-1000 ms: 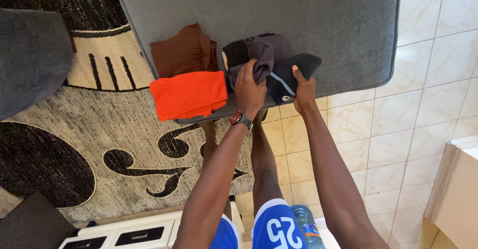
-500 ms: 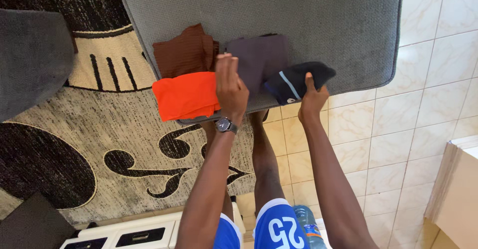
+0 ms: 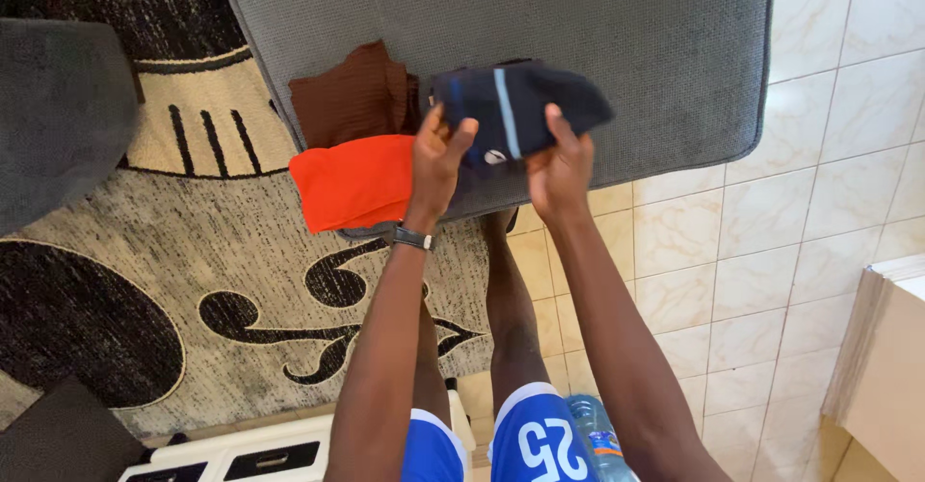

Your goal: The person retrieves several folded garments from a wooden wardrobe, including an orange shirt, a brown sweater, and a dark blue item. They carry each item to a living room and place them on a grey sofa, repeating the process multiple times.

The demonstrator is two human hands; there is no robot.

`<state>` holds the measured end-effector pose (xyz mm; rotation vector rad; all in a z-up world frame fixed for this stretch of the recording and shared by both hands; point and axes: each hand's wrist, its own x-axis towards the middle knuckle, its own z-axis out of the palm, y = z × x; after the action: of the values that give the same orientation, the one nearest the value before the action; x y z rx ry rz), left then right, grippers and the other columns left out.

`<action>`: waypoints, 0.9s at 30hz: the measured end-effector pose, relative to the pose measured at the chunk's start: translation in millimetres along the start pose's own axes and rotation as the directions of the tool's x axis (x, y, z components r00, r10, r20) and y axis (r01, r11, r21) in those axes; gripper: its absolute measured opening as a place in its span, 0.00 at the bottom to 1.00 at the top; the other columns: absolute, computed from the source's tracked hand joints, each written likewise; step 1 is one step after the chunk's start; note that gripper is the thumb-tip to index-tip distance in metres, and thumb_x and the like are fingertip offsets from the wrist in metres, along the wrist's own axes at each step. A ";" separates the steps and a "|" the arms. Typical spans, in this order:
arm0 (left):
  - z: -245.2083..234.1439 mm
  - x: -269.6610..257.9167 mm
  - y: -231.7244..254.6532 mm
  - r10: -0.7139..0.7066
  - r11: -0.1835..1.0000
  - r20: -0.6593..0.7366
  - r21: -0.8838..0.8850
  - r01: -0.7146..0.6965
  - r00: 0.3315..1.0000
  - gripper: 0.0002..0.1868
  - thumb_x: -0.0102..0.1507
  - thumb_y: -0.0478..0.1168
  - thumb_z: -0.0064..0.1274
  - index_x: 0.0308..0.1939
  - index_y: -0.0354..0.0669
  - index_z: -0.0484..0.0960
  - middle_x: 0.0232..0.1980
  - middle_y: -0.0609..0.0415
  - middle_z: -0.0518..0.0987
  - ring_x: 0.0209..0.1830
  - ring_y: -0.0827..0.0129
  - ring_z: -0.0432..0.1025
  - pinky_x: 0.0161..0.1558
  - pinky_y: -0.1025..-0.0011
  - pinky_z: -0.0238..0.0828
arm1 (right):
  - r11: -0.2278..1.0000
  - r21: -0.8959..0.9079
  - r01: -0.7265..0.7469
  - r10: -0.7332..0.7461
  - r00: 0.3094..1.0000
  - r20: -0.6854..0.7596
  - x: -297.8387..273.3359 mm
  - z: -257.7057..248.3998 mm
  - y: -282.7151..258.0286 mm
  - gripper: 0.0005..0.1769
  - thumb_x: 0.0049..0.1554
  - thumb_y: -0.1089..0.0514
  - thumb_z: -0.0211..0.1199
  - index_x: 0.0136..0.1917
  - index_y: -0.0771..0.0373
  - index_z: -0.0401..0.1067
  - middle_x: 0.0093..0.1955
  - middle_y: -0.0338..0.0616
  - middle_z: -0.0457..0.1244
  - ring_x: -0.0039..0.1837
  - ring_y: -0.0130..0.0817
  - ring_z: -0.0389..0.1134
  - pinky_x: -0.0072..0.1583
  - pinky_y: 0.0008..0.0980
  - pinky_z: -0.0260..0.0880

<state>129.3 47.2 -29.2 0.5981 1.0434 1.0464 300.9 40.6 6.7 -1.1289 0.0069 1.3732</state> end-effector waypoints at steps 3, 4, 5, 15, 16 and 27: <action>-10.2 18.3 -2.6 -0.013 0.936 -0.212 0.341 0.086 0.977 0.22 0.67 0.38 0.60 0.62 0.30 0.78 0.50 0.46 0.86 0.45 0.68 0.80 0.47 0.68 0.79 | 0.989 -0.105 -0.105 0.098 0.993 -0.071 21.0 -3.5 4.5 0.20 0.59 0.58 0.64 0.62 0.68 0.65 0.57 0.48 0.67 0.57 0.38 0.72 0.58 0.43 0.77; -14.9 24.6 -4.4 0.019 0.914 -0.230 0.398 0.076 0.973 0.23 0.66 0.38 0.60 0.62 0.30 0.78 0.50 0.46 0.86 0.45 0.68 0.81 0.47 0.68 0.80 | 0.978 -0.148 -0.149 0.133 0.985 -0.114 30.0 -6.5 6.8 0.21 0.58 0.57 0.64 0.61 0.67 0.66 0.54 0.46 0.67 0.54 0.36 0.73 0.54 0.41 0.79; -19.3 30.5 -6.2 0.053 0.889 -0.247 0.453 0.067 0.968 0.23 0.66 0.39 0.60 0.62 0.30 0.78 0.51 0.46 0.86 0.46 0.67 0.82 0.46 0.68 0.80 | 0.943 -0.302 -0.141 0.093 0.982 -0.166 39.0 -10.7 8.7 0.20 0.59 0.57 0.66 0.58 0.71 0.65 0.51 0.48 0.66 0.50 0.36 0.73 0.51 0.40 0.80; -13.3 32.3 -26.6 0.169 0.604 -0.478 0.741 0.293 0.862 0.24 0.58 0.43 0.68 0.56 0.37 0.84 0.44 0.46 0.87 0.39 0.64 0.82 0.41 0.66 0.78 | 0.714 -0.688 -0.128 -0.045 0.973 -0.227 45.6 -39.3 6.9 0.34 0.57 0.56 0.70 0.69 0.74 0.60 0.41 0.44 0.65 0.36 0.27 0.70 0.35 0.28 0.78; -11.9 31.6 -26.9 0.178 0.631 -0.493 0.721 0.286 0.852 0.23 0.59 0.44 0.68 0.55 0.37 0.84 0.44 0.47 0.87 0.40 0.65 0.82 0.41 0.67 0.79 | 0.722 -0.681 -0.118 -0.054 0.973 -0.226 46.4 -40.1 7.6 0.36 0.57 0.56 0.70 0.71 0.73 0.58 0.41 0.44 0.65 0.35 0.27 0.69 0.35 0.28 0.77; -24.7 29.0 -35.7 0.216 0.788 -0.423 0.607 0.098 0.880 0.22 0.61 0.45 0.65 0.54 0.36 0.84 0.49 0.49 0.85 0.46 0.67 0.81 0.46 0.68 0.83 | 0.682 -0.731 0.010 -0.067 0.997 -0.049 44.0 -57.7 -2.9 0.31 0.63 0.55 0.65 0.74 0.73 0.65 0.43 0.45 0.69 0.36 0.23 0.69 0.36 0.26 0.77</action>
<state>124.9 57.1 -80.3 0.9329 1.8540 0.9145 349.3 38.2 -47.4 -1.8372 -0.5672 1.3189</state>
